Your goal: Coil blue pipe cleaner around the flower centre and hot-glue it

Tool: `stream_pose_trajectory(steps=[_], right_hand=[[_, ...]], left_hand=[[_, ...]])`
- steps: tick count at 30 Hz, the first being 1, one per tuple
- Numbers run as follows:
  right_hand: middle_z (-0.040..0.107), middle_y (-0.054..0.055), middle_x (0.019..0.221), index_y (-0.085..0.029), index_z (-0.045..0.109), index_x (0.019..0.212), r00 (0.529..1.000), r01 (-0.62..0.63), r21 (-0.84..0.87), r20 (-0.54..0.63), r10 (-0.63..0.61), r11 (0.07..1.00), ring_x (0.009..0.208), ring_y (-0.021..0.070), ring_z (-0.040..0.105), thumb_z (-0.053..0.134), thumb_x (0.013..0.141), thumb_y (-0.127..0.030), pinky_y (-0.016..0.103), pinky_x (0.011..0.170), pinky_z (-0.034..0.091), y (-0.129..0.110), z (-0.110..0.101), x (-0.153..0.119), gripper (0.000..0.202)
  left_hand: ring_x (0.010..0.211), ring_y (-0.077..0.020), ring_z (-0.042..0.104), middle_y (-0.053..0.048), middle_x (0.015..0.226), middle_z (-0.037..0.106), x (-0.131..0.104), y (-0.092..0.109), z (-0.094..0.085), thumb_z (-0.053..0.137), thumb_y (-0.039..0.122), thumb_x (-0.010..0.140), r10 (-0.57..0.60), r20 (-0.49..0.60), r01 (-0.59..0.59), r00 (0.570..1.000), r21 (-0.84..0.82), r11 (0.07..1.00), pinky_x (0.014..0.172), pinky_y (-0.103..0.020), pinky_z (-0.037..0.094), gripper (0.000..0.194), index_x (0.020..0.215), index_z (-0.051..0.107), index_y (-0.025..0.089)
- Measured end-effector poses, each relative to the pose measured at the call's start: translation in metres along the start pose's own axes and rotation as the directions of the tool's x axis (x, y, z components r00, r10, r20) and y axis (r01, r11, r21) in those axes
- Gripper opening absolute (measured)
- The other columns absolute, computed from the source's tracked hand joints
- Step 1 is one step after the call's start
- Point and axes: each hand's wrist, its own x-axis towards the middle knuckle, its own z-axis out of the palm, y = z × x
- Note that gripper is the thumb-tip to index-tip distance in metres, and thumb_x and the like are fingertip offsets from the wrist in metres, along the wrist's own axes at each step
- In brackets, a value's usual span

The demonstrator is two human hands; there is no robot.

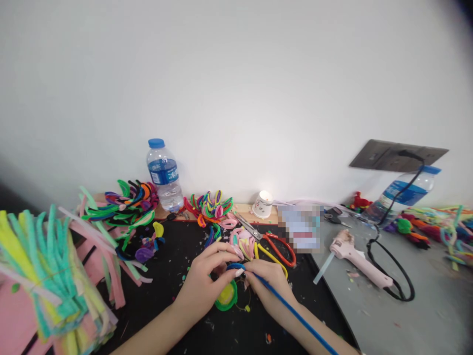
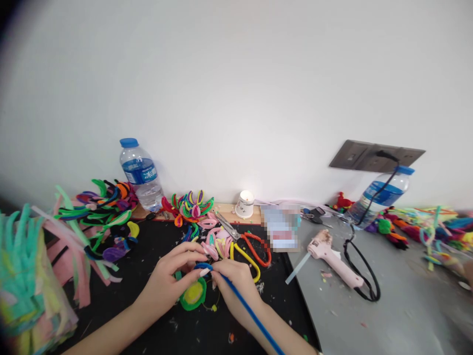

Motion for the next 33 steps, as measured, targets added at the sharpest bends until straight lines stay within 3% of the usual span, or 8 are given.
stream_pose_trajectory(steps=[5,10,28,33], right_hand=[[0.056,0.000,0.059,-0.016,0.059,0.066,1.000,-0.001,-0.014,0.018,0.001,1.000,0.056,0.0116,0.053,0.042,0.090,-0.021,0.021,0.056,0.042,-0.0010,0.0004,-0.0005,0.029],[0.057,0.001,0.061,-0.017,0.060,0.068,0.999,-0.009,-0.009,0.031,0.009,1.000,0.058,0.0121,0.054,0.041,0.091,-0.022,0.022,0.057,0.043,0.0002,0.0000,-0.0006,0.030],[0.056,0.001,0.061,-0.017,0.057,0.066,1.000,-0.003,0.000,0.030,0.003,1.000,0.057,0.0123,0.053,0.041,0.091,-0.023,0.021,0.056,0.042,0.0009,0.0006,-0.0003,0.030],[0.056,0.001,0.062,-0.016,0.059,0.069,0.999,-0.003,0.008,0.034,0.003,1.000,0.058,0.0117,0.053,0.042,0.090,-0.022,0.020,0.057,0.042,0.0036,0.0013,-0.0010,0.028]], left_hand=[[0.065,-0.0118,0.057,-0.006,0.098,0.061,-0.0012,-0.0009,0.0000,0.062,0.017,0.076,0.013,0.008,-0.014,1.000,0.020,1.000,0.056,-0.023,0.049,0.011,0.085,0.068,0.020],[0.076,-0.0157,0.060,-0.006,0.097,0.062,-0.0019,-0.0008,0.0006,0.061,0.016,0.077,0.009,0.025,-0.009,1.000,0.029,1.000,0.058,-0.023,0.049,0.011,0.085,0.067,0.020],[0.085,-0.0171,0.061,-0.007,0.096,0.062,0.0001,0.0028,-0.0006,0.061,0.014,0.077,0.058,0.023,-0.059,0.998,0.056,0.997,0.061,-0.021,0.050,0.011,0.083,0.069,0.019],[0.088,-0.0177,0.061,-0.007,0.096,0.062,0.0001,0.0014,-0.0009,0.061,0.015,0.077,0.073,0.019,-0.075,0.997,0.066,0.995,0.068,-0.023,0.051,0.012,0.086,0.069,0.019]])
